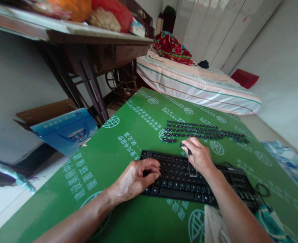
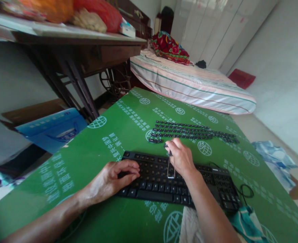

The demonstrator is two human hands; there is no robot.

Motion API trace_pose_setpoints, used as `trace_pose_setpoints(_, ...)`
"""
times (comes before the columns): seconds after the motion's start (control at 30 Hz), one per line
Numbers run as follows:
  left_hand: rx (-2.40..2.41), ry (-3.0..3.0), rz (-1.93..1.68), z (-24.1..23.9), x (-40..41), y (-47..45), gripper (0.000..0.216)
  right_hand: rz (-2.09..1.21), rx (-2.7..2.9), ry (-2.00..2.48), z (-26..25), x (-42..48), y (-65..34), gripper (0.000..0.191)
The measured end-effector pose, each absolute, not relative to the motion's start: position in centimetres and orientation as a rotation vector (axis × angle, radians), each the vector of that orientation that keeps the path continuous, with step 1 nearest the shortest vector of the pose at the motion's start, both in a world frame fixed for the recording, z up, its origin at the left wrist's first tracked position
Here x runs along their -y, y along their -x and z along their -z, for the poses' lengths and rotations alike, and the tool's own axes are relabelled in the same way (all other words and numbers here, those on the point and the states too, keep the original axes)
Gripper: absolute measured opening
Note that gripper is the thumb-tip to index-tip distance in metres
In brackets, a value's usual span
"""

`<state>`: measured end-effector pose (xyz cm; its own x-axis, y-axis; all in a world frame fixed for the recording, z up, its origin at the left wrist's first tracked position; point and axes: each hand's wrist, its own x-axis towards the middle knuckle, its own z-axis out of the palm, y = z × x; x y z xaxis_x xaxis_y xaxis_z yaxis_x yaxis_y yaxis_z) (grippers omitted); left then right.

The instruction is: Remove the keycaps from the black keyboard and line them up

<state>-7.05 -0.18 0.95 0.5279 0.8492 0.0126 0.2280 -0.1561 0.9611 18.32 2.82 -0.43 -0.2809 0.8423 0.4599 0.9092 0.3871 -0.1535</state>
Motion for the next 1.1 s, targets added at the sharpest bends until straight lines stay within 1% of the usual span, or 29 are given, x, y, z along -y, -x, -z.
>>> trace_pose_setpoints(0.13,-0.944,-1.722,-0.661,-0.8,-0.1,7.2,0.014,0.281,2.323,1.529,0.8,-4.9,-19.1,0.020)
trace_pose_setpoints(0.37,-0.999,-1.783,-0.631,-0.9,-0.2,7.2,0.013,0.294,2.446,1.521,1.8,-6.8,-19.5,0.018)
trace_pose_setpoints(0.87,-1.003,-1.817,-0.624,-0.8,-0.2,7.3,0.014,0.252,2.474,1.578,1.5,-7.2,-19.2,0.018)
trace_pose_setpoints(1.1,-1.010,-1.793,-0.607,-1.0,-0.3,7.2,0.014,0.262,2.482,1.590,1.5,-7.3,-19.2,0.023)
